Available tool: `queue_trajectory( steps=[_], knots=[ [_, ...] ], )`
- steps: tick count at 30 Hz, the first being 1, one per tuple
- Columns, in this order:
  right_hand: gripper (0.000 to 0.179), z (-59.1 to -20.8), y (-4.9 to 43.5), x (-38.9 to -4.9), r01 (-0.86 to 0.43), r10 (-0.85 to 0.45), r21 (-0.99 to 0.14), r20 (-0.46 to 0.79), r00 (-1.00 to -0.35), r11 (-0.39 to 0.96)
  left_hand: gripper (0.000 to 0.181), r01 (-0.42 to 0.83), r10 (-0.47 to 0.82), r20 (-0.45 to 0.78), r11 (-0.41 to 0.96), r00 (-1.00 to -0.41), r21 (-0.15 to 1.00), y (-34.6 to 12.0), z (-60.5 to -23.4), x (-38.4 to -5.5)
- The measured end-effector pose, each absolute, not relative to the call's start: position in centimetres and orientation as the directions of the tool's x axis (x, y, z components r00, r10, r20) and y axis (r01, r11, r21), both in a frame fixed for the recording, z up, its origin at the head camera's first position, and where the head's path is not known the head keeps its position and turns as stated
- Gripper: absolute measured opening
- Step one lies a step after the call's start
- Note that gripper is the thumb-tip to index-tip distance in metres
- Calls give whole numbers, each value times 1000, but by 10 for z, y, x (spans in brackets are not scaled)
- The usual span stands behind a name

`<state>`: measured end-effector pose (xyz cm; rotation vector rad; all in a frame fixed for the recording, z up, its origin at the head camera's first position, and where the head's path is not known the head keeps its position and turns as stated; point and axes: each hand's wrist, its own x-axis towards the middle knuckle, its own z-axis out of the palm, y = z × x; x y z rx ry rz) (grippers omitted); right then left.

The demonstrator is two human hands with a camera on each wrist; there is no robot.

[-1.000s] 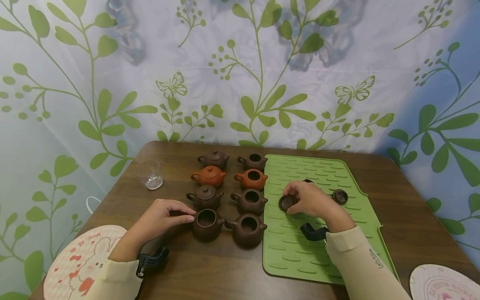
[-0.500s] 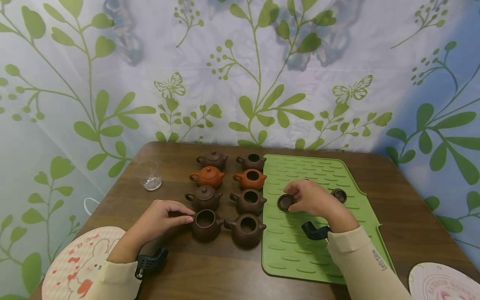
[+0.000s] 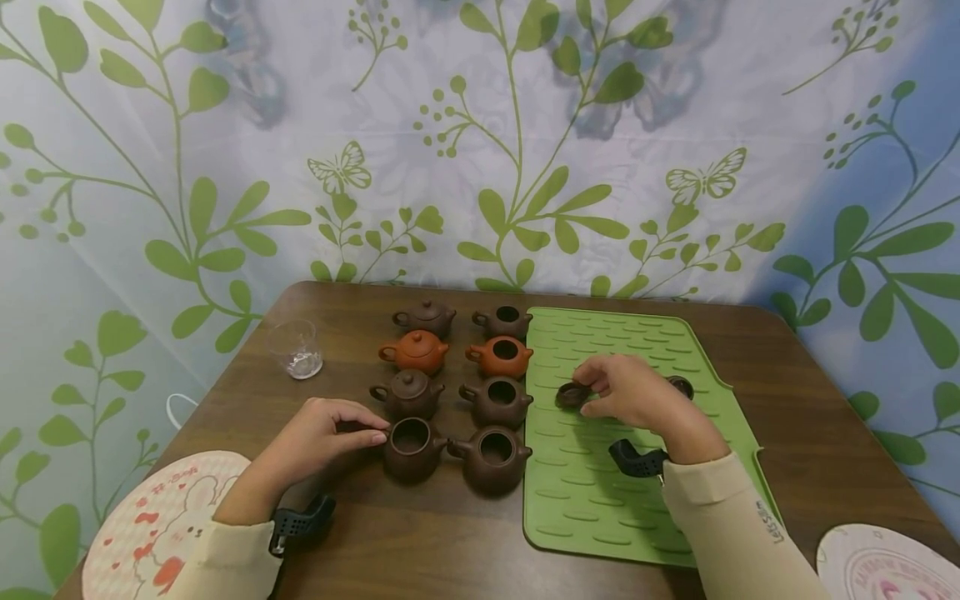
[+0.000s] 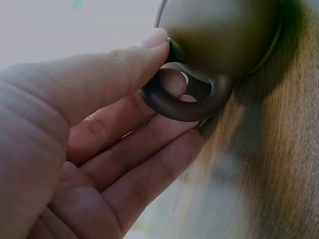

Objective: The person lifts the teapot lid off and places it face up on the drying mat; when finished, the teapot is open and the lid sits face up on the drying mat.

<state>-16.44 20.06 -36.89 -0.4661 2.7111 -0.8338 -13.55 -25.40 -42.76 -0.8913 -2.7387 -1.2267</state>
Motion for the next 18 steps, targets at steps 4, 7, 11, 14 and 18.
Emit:
queue_trajectory(
  steps=[4, 7, 11, 14, 18],
  knots=[
    [43, -368, 201, -164, -235, -384, -581, -147, -912, 780, 11, 501, 492, 233, 532, -839, 682, -254, -428, -136],
    [43, -367, 201, -165, -240, -386, -579, -142, -912, 779, 11, 498, 490, 231, 530, -840, 686, -254, -428, -135],
    [43, -368, 200, -166, -249, -390, -574, -136, -911, 780, 11, 496, 488, 232, 528, -841, 690, -254, -427, -135],
    [43, -369, 200, -166, -254, -392, -568, -133, -910, 783, 11, 499, 488, 235, 529, -841, 686, -253, -426, -135],
    [43, -370, 200, -167, -253, -390, -563, -135, -911, 787, 11, 500, 490, 234, 532, -840, 683, -253, -425, -135]
  ],
)
